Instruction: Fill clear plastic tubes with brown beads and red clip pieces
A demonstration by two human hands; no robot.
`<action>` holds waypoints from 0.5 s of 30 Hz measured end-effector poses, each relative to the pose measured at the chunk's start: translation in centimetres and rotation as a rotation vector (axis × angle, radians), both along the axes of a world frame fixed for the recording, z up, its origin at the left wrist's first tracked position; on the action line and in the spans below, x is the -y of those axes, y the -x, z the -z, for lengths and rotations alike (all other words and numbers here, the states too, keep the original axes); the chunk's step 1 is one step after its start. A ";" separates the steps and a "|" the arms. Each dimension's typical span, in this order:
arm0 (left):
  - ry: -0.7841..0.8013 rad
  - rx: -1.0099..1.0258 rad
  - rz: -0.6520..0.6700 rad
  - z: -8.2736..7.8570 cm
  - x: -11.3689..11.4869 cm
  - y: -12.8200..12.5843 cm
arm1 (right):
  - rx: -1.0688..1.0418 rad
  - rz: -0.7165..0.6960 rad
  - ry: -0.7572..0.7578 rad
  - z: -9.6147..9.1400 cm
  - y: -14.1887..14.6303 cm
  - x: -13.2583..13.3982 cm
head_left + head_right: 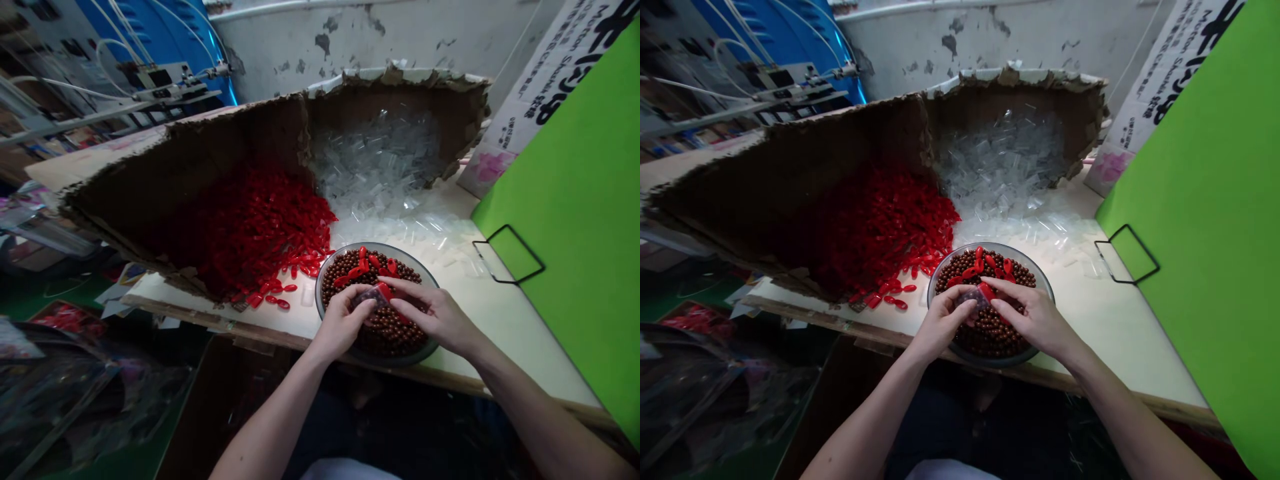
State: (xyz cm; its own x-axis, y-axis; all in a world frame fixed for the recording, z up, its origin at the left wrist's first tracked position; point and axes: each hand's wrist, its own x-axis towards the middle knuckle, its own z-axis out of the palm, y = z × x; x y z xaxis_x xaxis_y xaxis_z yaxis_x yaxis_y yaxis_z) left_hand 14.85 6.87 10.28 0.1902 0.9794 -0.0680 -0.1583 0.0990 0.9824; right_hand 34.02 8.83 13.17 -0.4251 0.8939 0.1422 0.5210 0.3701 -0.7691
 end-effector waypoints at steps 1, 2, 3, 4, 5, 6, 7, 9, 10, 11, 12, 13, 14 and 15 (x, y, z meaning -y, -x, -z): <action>-0.006 -0.012 -0.012 0.0 0.0 0.0 | 0.016 0.012 -0.028 0.2 0.2 0.2; -0.009 -0.024 -0.028 0.1 0.0 -0.1 | 0.035 0.023 -0.068 0.4 0.4 0.3; -0.007 -0.034 -0.048 0.2 0.1 -0.3 | 0.058 0.029 -0.110 0.6 0.7 0.5; -0.001 -0.036 -0.072 0.3 0.1 -0.5 | 0.082 0.035 -0.151 0.9 1.0 0.7; 0.010 -0.029 -0.099 0.5 0.1 -0.8 | 0.106 0.043 -0.189 1.2 1.3 0.9; 0.025 -0.013 -0.126 0.7 0.1 -1.0 | 0.126 0.056 -0.221 1.4 1.6 1.0; 0.042 0.009 -0.150 0.8 0.1 -1.3 | 0.144 0.073 -0.245 1.7 1.9 1.2; 0.072 0.058 -0.181 1.0 0.1 -1.8 | 0.169 0.107 -0.271 2.0 2.2 1.4; 0.083 0.080 -0.187 1.1 0.1 -1.9 | 0.174 0.119 -0.277 2.1 2.3 1.4; 0.095 0.096 -0.182 1.1 0.1 -1.9 | 0.177 0.123 -0.272 2.1 2.4 1.5; 0.106 0.113 -0.171 1.1 0.0 -1.8 | 0.175 0.120 -0.260 2.1 2.5 1.5; 0.119 0.133 -0.154 1.1 -0.1 -1.6 | 0.171 0.115 -0.242 2.0 2.5 1.5; 0.141 0.159 -0.132 1.0 -0.3 -1.3 | 0.160 0.112 -0.222 1.8 2.5 1.4; 0.171 0.194 -0.103 0.9 -0.4 -1.0 | 0.143 0.110 -0.196 1.6 2.5 1.2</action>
State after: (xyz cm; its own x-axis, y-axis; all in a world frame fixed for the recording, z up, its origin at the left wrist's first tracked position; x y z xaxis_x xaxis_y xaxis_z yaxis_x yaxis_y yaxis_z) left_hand 15.86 7.29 9.34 0.1155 0.9716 -0.2065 -0.3593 0.2347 0.9032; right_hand 31.55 7.62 11.56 -0.3549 0.8972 0.2628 0.6647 0.4398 -0.6039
